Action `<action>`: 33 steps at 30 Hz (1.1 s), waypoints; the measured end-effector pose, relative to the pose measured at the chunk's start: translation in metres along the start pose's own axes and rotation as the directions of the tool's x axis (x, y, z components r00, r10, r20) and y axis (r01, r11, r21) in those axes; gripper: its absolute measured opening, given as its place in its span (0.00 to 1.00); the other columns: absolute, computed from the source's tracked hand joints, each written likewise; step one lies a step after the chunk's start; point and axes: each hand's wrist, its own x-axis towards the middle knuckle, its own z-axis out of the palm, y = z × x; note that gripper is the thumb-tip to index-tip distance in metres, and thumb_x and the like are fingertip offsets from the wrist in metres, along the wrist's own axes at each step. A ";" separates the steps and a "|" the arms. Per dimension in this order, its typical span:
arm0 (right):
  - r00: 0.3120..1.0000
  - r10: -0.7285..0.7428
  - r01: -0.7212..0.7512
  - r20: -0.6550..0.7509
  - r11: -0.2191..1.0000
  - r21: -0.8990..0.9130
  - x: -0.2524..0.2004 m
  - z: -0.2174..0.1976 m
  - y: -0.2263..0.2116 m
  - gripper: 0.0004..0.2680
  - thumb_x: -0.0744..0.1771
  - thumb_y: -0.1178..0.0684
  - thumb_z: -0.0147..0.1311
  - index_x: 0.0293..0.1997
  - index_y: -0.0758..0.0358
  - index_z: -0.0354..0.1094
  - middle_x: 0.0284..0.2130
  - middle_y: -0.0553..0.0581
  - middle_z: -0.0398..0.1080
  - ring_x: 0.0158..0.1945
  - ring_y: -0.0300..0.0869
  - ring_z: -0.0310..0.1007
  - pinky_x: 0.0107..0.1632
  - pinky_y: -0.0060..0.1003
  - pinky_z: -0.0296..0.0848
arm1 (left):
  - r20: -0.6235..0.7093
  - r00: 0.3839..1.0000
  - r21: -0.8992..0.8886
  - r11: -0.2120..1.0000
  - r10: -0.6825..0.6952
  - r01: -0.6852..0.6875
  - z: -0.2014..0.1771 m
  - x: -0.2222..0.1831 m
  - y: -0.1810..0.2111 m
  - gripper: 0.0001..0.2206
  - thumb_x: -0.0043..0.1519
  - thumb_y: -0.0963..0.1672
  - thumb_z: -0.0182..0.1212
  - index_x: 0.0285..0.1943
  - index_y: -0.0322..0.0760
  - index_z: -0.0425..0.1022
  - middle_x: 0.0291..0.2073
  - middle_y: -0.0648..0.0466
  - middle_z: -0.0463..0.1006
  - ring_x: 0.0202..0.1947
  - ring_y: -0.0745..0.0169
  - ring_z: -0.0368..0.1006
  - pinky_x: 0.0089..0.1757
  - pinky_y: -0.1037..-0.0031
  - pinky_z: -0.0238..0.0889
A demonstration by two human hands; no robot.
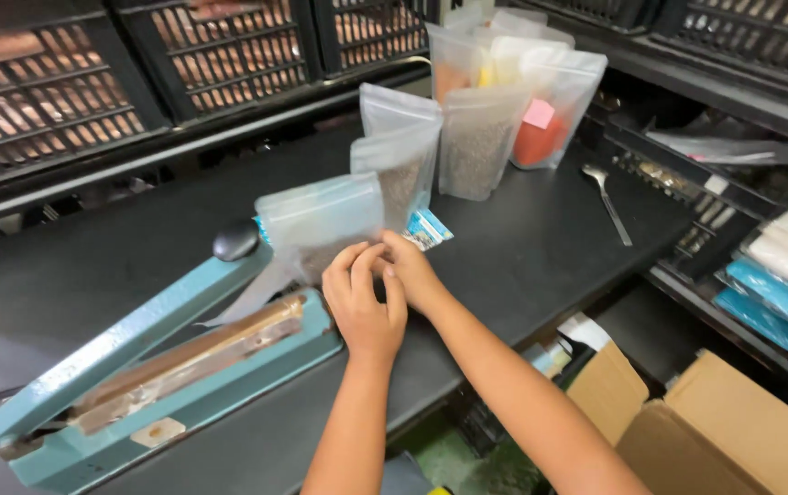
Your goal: Organizing sealed bags of seeds into a plastic crate
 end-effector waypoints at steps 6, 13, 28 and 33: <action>0.926 0.203 -0.103 -0.318 0.947 0.303 -0.007 -0.002 -0.032 0.08 0.65 0.56 0.60 0.47 0.63 0.75 0.35 0.54 0.76 0.37 0.36 0.75 0.42 0.31 0.76 | -0.080 0.997 0.109 0.994 0.002 0.007 0.001 -0.002 0.002 0.25 0.56 0.43 0.64 0.66 0.36 0.71 0.63 0.39 0.66 0.58 0.37 0.67 0.56 0.54 0.61; 0.867 0.083 0.022 -0.491 0.979 0.204 -0.004 -0.027 0.007 0.07 0.58 0.58 0.48 0.34 0.58 0.71 0.28 0.48 0.66 0.34 0.38 0.64 0.39 0.31 0.67 | 0.230 0.876 -0.102 0.884 -0.424 0.456 -0.020 0.010 0.016 0.54 0.49 0.43 0.79 0.81 0.29 0.40 0.69 0.26 0.56 0.68 0.23 0.56 0.64 0.44 0.52; 0.843 0.368 -0.109 -0.392 0.831 0.545 -0.002 -0.030 -0.016 0.20 0.68 0.30 0.44 0.51 0.54 0.74 0.41 0.52 0.78 0.46 0.42 0.77 0.52 0.36 0.75 | 0.535 0.441 0.029 0.537 -0.721 0.843 -0.023 0.033 0.027 0.48 0.49 0.49 0.78 0.80 0.62 0.50 0.62 0.36 0.73 0.63 0.35 0.68 0.61 0.51 0.62; 0.765 0.485 -0.111 -0.423 0.747 0.655 0.006 -0.027 0.000 0.13 0.66 0.37 0.55 0.45 0.51 0.77 0.39 0.50 0.79 0.45 0.41 0.77 0.53 0.36 0.74 | 0.280 0.834 -0.097 0.850 -0.475 0.517 0.001 -0.009 0.007 0.41 0.49 0.49 0.79 0.73 0.45 0.65 0.45 0.37 0.82 0.47 0.35 0.79 0.45 0.53 0.73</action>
